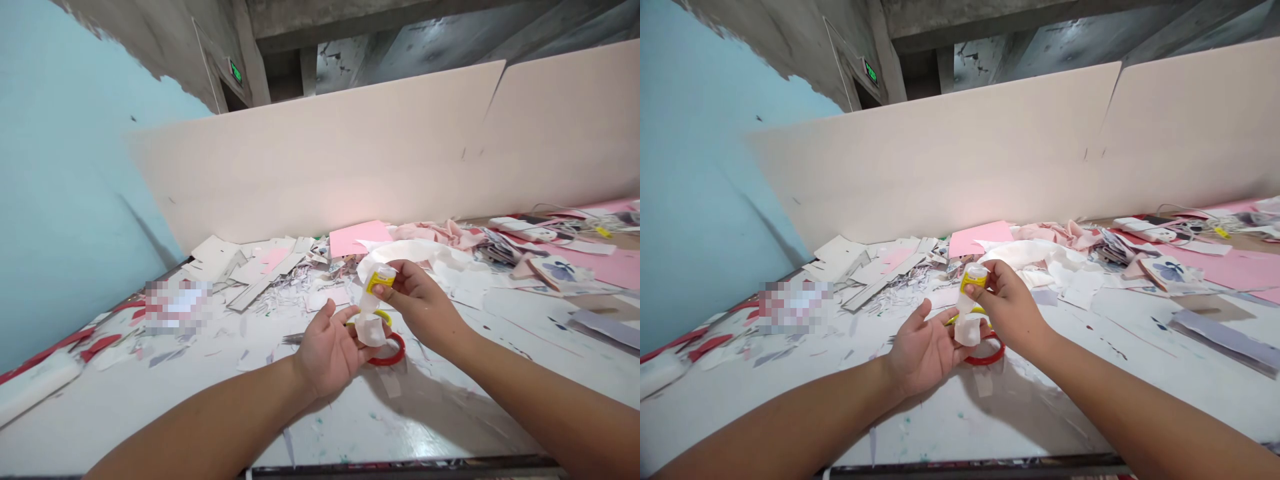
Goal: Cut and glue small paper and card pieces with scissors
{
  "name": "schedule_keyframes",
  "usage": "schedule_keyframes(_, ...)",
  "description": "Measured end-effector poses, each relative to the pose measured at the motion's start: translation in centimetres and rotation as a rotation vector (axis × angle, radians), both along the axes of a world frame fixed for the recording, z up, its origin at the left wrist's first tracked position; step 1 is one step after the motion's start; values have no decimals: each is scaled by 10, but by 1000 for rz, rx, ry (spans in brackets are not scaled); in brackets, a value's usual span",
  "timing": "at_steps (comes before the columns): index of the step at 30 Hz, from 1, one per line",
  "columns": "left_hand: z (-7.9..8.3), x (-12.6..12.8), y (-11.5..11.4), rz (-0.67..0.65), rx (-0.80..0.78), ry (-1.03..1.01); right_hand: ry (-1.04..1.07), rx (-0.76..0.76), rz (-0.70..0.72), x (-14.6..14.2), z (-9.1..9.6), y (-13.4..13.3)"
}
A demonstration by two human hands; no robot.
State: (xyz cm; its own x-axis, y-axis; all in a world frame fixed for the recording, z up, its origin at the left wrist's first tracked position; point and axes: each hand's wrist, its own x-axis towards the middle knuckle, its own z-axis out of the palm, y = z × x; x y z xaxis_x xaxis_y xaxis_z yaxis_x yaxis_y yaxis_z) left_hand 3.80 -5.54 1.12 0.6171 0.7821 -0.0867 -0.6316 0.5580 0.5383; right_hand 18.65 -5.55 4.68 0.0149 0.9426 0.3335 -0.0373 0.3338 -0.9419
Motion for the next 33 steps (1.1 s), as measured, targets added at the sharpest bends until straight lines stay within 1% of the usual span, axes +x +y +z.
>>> schedule_keyframes(8, 0, 0, 1, -3, 18, 32, -13, -20, 46, -2, 0, -8)
schedule_keyframes(20, 0, -1, 1, -20, 19, 20, -10, -50, 110, -2, 0, -10)
schedule_keyframes(33, -1, -1, 3, 8, 17, 15, -71, -5, 70, 5, -2, -7)
